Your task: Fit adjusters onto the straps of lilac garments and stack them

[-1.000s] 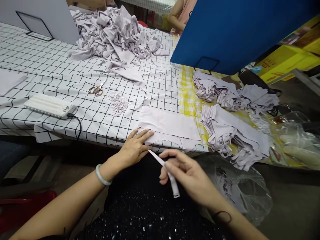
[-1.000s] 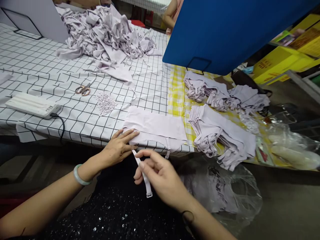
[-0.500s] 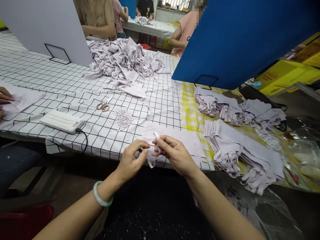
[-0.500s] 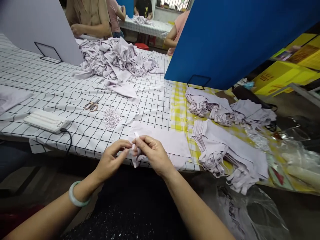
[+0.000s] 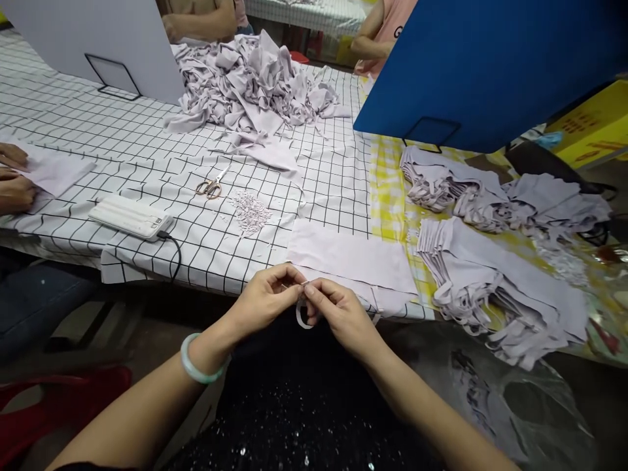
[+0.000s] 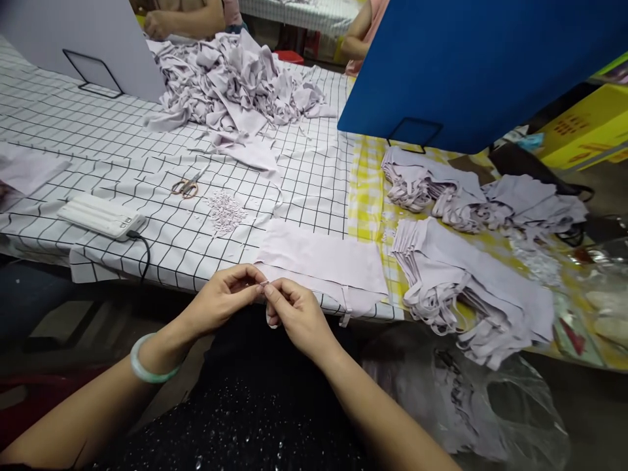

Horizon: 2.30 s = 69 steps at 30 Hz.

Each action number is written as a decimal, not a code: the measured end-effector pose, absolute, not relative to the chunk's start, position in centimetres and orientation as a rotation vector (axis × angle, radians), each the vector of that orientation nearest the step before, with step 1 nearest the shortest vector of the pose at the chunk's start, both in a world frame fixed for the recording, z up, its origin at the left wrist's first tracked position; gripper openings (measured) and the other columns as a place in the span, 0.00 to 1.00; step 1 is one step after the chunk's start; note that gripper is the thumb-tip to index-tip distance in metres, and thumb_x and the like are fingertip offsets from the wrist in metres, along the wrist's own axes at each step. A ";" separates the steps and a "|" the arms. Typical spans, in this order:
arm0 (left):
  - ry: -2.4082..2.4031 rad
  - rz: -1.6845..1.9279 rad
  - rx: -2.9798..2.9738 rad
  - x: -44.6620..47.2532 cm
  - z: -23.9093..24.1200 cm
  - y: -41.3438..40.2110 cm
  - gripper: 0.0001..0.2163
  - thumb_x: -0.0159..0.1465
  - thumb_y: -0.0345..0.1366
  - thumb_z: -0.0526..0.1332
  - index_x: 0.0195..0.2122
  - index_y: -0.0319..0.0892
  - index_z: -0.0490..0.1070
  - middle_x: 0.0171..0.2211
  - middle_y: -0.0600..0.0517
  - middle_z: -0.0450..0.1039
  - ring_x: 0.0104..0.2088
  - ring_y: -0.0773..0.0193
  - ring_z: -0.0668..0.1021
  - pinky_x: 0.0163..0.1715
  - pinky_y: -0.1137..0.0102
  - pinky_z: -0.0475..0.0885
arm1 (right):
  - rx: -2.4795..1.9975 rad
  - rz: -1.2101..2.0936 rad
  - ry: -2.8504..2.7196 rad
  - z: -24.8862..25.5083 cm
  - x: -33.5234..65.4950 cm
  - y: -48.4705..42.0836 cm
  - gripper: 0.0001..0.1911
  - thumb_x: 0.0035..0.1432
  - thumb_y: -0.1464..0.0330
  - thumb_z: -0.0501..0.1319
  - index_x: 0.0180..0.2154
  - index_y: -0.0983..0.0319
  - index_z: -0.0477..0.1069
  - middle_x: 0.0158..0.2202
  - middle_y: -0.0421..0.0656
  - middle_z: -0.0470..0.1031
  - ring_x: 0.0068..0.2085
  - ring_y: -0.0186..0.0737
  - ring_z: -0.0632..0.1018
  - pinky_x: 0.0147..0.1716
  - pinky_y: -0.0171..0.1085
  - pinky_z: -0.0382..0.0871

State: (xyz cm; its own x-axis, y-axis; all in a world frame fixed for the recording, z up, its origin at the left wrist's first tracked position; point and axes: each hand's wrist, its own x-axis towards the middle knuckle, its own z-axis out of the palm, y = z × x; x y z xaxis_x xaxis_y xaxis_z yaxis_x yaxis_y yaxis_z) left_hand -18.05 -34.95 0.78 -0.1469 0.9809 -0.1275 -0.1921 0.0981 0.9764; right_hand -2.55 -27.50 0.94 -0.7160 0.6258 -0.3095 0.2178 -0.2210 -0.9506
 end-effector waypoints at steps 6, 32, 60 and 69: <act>1.505 1.055 1.421 -17.4 0.6 -36.1 0.07 0.66 0.33 0.57 0.31 0.40 0.71 0.27 0.53 0.71 0.29 0.68 0.71 0.30 0.70 0.66 | -1.100 1.860 -2.011 0.6 -0.3 -29.2 0.18 0.65 0.53 0.57 0.31 0.60 0.68 0.23 0.35 0.63 0.24 0.31 0.64 0.23 0.31 0.59; 1.585 0.802 2.151 -18.8 -5.1 -25.5 0.08 0.62 0.26 0.54 0.31 0.38 0.73 0.36 0.44 0.72 0.38 0.58 0.74 0.38 0.64 0.73 | -1.555 2.089 -1.277 0.5 -1.4 -23.6 0.11 0.56 0.60 0.60 0.31 0.62 0.72 0.19 0.37 0.72 0.19 0.32 0.72 0.21 0.32 0.68; 1.600 0.921 1.707 -19.0 -2.8 -25.0 0.05 0.61 0.27 0.59 0.28 0.40 0.70 0.32 0.50 0.74 0.34 0.63 0.74 0.34 0.68 0.70 | -1.634 1.991 -0.894 -0.5 -4.0 -22.5 0.07 0.54 0.67 0.59 0.29 0.64 0.74 0.20 0.40 0.74 0.18 0.33 0.72 0.19 0.33 0.71; 1.603 0.904 1.672 -19.0 -2.5 -25.0 0.05 0.61 0.27 0.60 0.27 0.40 0.70 0.32 0.50 0.74 0.34 0.63 0.74 0.34 0.67 0.69 | -1.665 1.975 -0.944 -0.4 -4.3 -22.2 0.06 0.50 0.68 0.59 0.27 0.63 0.72 0.18 0.39 0.72 0.17 0.32 0.70 0.18 0.33 0.68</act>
